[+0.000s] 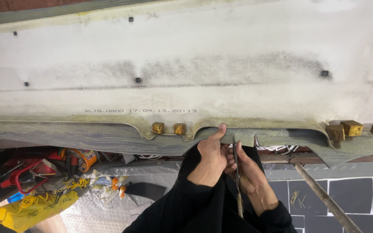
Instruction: The person uses scissors to trim a grey carpet along the curved edge of a white car bumper. They carefully cut the material to fit the contour and then press the trimmed edge into place.
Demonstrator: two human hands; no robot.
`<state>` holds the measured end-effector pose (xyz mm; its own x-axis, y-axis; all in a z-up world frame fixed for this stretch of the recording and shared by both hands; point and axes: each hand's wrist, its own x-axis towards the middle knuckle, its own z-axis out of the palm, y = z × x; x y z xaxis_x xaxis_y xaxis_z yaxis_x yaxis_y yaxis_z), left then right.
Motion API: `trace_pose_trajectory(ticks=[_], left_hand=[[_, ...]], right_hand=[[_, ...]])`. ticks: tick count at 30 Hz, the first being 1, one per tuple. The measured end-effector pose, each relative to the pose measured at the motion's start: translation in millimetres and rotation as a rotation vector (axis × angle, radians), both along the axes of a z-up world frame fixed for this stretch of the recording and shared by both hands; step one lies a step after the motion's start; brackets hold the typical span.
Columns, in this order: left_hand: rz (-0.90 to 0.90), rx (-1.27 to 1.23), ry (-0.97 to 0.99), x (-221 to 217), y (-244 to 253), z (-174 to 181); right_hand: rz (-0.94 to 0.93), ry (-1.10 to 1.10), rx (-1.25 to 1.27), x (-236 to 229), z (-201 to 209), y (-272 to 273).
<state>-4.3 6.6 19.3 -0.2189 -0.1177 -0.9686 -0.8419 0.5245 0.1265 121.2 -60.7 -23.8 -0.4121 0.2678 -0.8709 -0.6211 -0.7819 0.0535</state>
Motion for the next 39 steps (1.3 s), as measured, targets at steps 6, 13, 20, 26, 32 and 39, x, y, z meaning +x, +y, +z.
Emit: trace_pose_trajectory(ticks=[6, 13, 20, 26, 32, 39], left_hand=[[-0.06, 0.03, -0.054, -1, 1, 1], [-0.057, 0.024, -0.034, -2, -3, -3], [-0.045, 0.034, -0.055, -4, -1, -1], [-0.025, 0.067, -0.03, -3, -6, -5], [0.022, 0.119, -0.019, -2, -8, -16], [0.121, 0.225, -0.026, 0, -13, -21]], right_hand=[[0.048, -0.084, 0.014, -6, 16, 18], [0.126, -0.259, 0.127, -11, 29, 21], [0.112, -0.241, 0.113, -11, 30, 22], [0.093, -0.101, 0.047, -2, 24, 22], [0.207, -0.11, 0.013, 7, 38, 30], [0.738, -0.522, 0.254, 41, 106, 52]])
